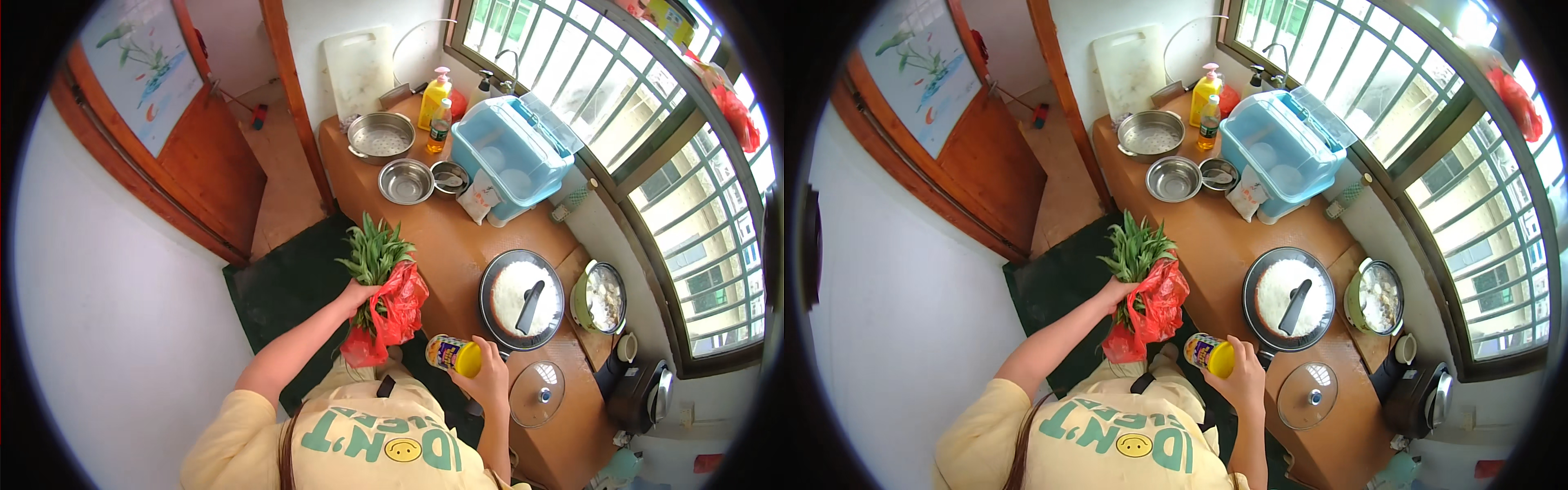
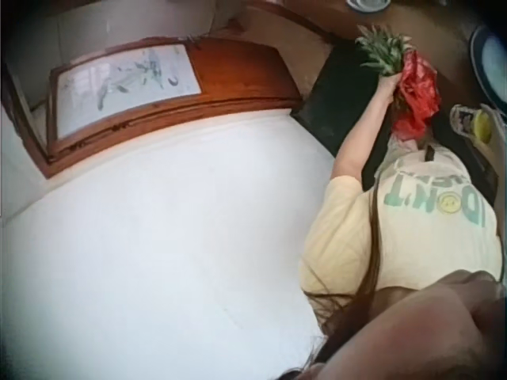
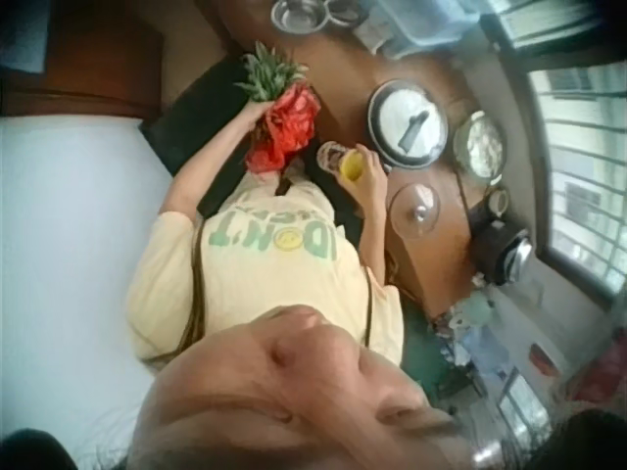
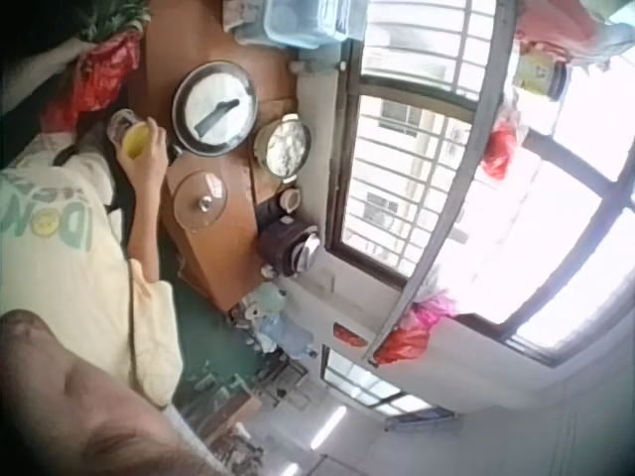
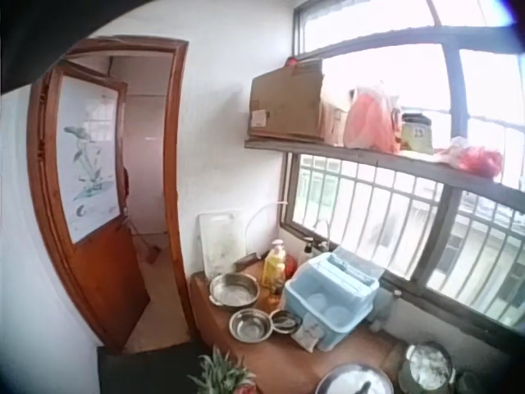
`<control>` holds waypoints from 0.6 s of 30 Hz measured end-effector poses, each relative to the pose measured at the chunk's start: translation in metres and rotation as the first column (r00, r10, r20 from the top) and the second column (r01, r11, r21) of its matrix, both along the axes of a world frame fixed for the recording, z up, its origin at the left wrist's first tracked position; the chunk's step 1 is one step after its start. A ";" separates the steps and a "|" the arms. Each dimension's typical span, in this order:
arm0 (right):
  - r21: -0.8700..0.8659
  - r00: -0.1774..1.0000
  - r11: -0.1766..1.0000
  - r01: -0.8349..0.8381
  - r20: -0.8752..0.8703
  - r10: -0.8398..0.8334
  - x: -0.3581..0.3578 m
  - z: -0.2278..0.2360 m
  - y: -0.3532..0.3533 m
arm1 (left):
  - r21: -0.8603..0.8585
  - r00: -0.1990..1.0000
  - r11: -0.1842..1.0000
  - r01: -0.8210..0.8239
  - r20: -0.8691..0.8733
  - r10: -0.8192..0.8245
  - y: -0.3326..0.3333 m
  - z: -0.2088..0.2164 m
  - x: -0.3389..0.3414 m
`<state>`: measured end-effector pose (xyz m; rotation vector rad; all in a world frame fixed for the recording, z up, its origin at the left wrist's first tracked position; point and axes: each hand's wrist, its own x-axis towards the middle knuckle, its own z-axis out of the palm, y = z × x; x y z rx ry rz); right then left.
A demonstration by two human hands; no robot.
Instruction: The person unpacks green vegetables from a red plastic bag on a workbench and transfers them into a metal bowl. They then scoop a yellow powder from a container into a pot of rice using a ladle. Finally, the person washes the vegetables in the metal bowl at a sink.
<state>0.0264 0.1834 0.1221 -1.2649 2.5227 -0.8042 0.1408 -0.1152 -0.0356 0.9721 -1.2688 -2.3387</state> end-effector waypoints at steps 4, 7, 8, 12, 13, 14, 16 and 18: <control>0.039 0.997 0.996 0.081 0.002 -0.081 -0.018 0.021 -0.050 | -0.086 0.949 0.947 0.310 0.078 -0.304 -0.062 -0.022 -0.082; -0.019 0.988 0.988 0.151 -0.028 -0.152 -0.024 0.022 -0.085 | -0.190 0.738 0.726 0.661 0.343 -0.582 -0.115 -0.096 -0.155; -0.009 0.966 0.967 0.257 -0.042 -0.257 -0.021 0.017 -0.088 | -0.088 0.599 0.612 0.786 0.355 -0.717 -0.109 -0.058 -0.187; -0.053 0.864 0.865 0.499 -0.047 -0.501 -0.002 0.015 -0.126 | -0.145 0.401 0.385 0.911 0.519 -0.754 -0.132 -0.063 -0.259; -0.051 0.833 0.833 0.551 -0.033 -0.553 0.006 0.011 -0.132 | -0.093 0.362 0.362 0.927 0.464 -0.808 -0.136 -0.072 -0.272; -0.054 0.793 0.792 0.608 -0.011 -0.610 0.014 0.008 -0.139 | -0.042 0.314 0.327 0.944 0.414 -0.854 -0.143 -0.069 -0.284; -0.020 0.734 0.734 0.679 0.043 -0.677 0.025 0.007 -0.155 | -0.170 0.342 0.298 0.939 0.515 -0.786 -0.149 -0.062 -0.301; 0.015 0.684 0.688 0.726 0.086 -0.724 0.033 0.004 -0.163 | -0.263 0.355 0.239 0.935 0.669 -0.653 -0.155 -0.072 -0.313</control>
